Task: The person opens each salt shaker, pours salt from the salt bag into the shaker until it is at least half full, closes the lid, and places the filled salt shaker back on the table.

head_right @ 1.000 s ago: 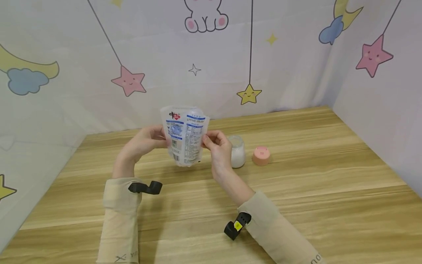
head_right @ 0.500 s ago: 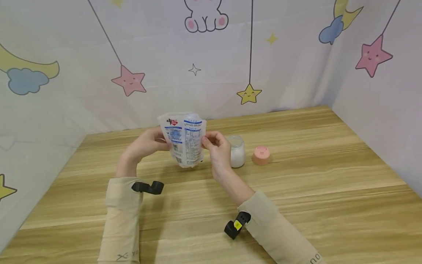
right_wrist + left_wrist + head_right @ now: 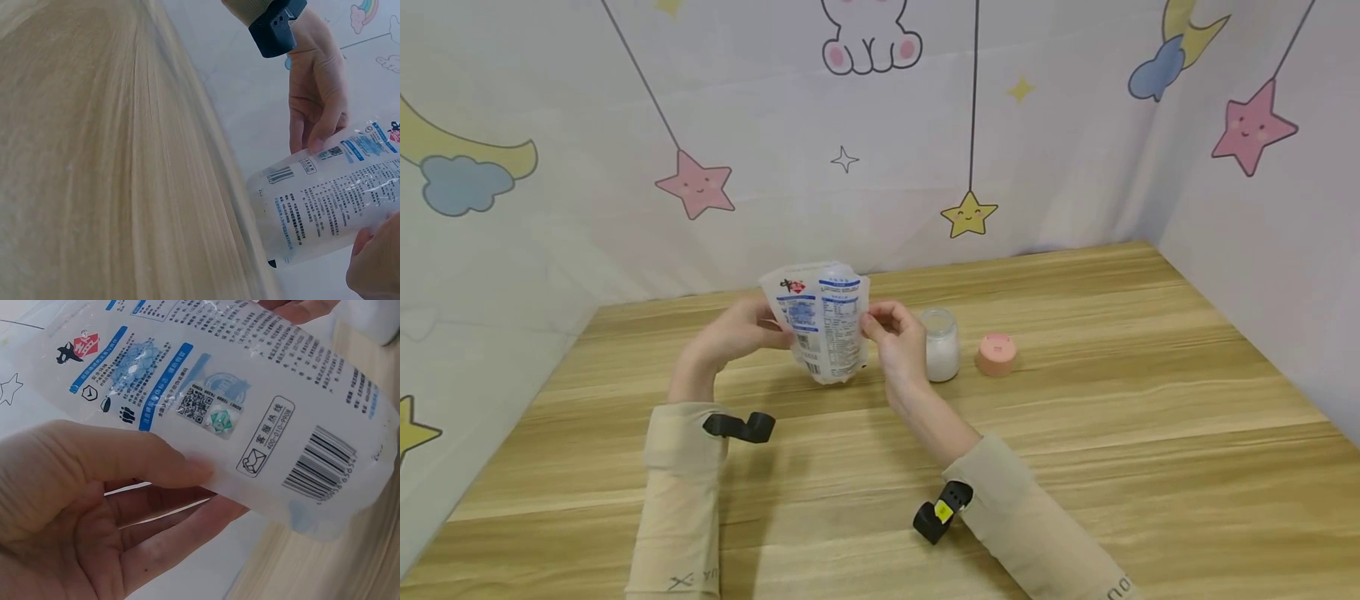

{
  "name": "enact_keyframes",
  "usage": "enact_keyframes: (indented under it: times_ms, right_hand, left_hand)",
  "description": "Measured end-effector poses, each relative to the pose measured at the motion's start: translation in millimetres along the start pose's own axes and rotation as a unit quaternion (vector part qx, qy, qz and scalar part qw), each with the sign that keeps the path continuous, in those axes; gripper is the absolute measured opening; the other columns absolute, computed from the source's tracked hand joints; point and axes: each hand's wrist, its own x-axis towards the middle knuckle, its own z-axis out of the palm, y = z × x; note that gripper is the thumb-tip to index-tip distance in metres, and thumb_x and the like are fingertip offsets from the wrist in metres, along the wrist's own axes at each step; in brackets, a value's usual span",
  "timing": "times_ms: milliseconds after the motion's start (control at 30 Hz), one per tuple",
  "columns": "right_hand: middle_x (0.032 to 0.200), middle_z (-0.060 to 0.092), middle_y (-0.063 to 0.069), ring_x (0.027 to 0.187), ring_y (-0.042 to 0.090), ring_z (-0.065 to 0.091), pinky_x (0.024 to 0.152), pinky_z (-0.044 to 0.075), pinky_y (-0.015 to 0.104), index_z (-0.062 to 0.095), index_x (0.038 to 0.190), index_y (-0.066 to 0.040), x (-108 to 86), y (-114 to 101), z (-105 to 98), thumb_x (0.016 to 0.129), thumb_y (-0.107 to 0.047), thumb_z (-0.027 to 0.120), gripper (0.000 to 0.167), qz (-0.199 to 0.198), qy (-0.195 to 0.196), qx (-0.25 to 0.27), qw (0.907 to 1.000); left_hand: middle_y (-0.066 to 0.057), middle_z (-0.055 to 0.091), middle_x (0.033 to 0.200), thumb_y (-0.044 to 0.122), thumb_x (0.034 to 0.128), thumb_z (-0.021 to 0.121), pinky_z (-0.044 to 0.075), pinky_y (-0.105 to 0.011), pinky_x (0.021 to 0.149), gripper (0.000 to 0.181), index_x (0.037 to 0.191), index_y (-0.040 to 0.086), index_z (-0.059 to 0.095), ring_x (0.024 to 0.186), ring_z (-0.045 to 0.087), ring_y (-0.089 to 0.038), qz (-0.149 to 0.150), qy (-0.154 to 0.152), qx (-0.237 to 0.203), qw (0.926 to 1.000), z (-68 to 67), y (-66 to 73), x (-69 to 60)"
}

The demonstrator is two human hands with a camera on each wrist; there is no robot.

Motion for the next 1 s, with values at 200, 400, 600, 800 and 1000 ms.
enact_keyframes:
  times_ms: [200, 400, 600, 800, 1000]
  right_hand:
    - [0.091, 0.06, -0.003, 0.09, 0.009, 0.057, 0.095, 0.046, 0.028, 0.061, 0.088, -0.014, 1.1, 0.9, -1.0, 0.089, -0.005, 0.064, 0.01, 0.008, -0.004, -0.006, 0.9999]
    - [0.092, 0.061, -0.004, 0.089, 0.009, 0.057, 0.095, 0.046, 0.028, 0.061, 0.089, -0.015, 3.3, 3.4, -2.0, 0.09, -0.005, 0.063, 0.01, 0.012, -0.003, -0.006, 0.9999]
    - [0.089, 0.059, -0.006, 0.09, 0.009, 0.057, 0.097, 0.045, 0.029, 0.06, 0.092, -0.012, 2.9, 3.7, -2.1, 0.091, -0.003, 0.061, 0.009, 0.016, 0.0, -0.014, 0.9998]
    - [0.094, 0.061, -0.004, 0.091, 0.01, 0.057, 0.099, 0.044, 0.031, 0.061, 0.095, -0.009, 2.4, 4.0, -2.6, 0.09, -0.004, 0.062, 0.007, 0.014, -0.001, -0.025, 0.9996]
    - [0.095, 0.06, -0.004, 0.092, 0.011, 0.057, 0.1, 0.043, 0.031, 0.06, 0.097, -0.008, 1.8, 3.8, -2.9, 0.091, -0.005, 0.061, 0.007, 0.016, -0.007, -0.03, 0.9994]
  left_hand:
    - [-0.017, 0.064, 0.115, 0.003, 0.086, 0.065, 0.05, -0.037, 0.09, 0.03, 0.116, -0.001, 0.064, 0.105, 0.058, -0.026, 0.007, -0.01, 0.0, 0.9999, 1.1, -2.8, 2.1]
    - [-0.017, 0.065, 0.114, 0.002, 0.0854, 0.065, 0.051, -0.037, 0.088, 0.03, 0.115, 0.0, 0.064, 0.104, 0.059, -0.027, 0.013, -0.013, 0.002, 0.9998, 1.5, -3.5, 1.6]
    - [-0.016, 0.066, 0.111, 0.004, 0.0845, 0.066, 0.05, -0.037, 0.088, 0.028, 0.112, 0.0, 0.065, 0.102, 0.06, -0.026, 0.012, -0.02, 0.01, 0.9997, 2.4, -4.8, 2.3]
    - [-0.015, 0.067, 0.108, 0.007, 0.0846, 0.066, 0.05, -0.037, 0.087, 0.028, 0.111, 0.0, 0.065, 0.101, 0.06, -0.025, 0.006, -0.022, 0.024, 0.9994, 2.9, -5.9, 2.5]
    - [-0.014, 0.067, 0.107, 0.007, 0.0837, 0.066, 0.049, -0.036, 0.086, 0.028, 0.112, 0.002, 0.065, 0.1, 0.059, -0.025, 0.005, -0.019, 0.025, 0.9995, 2.3, -6.6, 2.5]
